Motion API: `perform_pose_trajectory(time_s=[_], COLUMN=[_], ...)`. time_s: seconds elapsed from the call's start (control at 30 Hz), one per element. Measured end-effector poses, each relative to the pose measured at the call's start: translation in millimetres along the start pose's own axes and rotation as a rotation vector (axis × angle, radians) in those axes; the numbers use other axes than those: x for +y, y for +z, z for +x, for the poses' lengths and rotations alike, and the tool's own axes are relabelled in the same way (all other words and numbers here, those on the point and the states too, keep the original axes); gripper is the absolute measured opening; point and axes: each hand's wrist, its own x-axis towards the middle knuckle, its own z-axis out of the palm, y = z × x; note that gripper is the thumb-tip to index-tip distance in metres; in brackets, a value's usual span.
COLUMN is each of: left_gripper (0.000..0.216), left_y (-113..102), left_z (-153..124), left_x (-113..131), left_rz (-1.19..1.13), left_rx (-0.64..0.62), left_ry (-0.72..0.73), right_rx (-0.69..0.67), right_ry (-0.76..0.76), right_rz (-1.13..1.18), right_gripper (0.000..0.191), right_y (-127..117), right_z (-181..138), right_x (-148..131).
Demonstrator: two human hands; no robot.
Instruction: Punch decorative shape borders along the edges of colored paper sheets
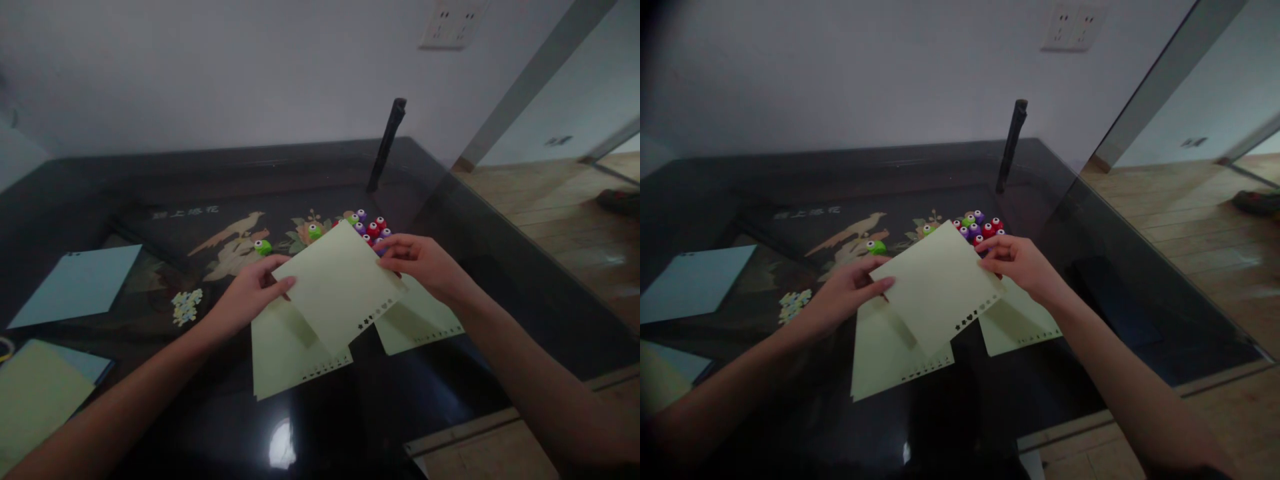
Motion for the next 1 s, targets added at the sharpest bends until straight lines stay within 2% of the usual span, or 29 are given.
perform_pose_trajectory(time_s=[0.13, 0.3, 0.5, 0.7, 1.0], left_gripper=[0.027, 0.025, 0.024, 0.020, 0.018], left_y=[14.8, 54.0, 88.6, 101.6, 106.1], left_z=[29.1, 66.2, 87.3, 89.8, 88.1], left_x=[21.3, 33.3, 29.9, 23.9, 18.5], left_rz=[0.064, 0.122, 0.344, 0.583, 0.699], left_rx=[0.008, -0.071, -0.149, -0.136, -0.166], left_ry=[0.056, 0.193, 0.236, 0.263, 0.247], right_rx=[0.148, 0.324, 0.365, 0.342, 0.391], right_ry=[0.010, 0.061, 0.152, 0.182, 0.168], right_rz=[0.005, -0.053, -0.158, -0.225, -0.344], right_gripper=[0.035, 0.040, 0.040, 0.035, 0.024], right_y=[-21.1, -52.4, -69.3, -67.2, -62.9], right_z=[-19.8, -53.6, -77.0, -85.5, -85.6], right_x=[7.0, 23.4, 51.5, 69.3, 75.9])
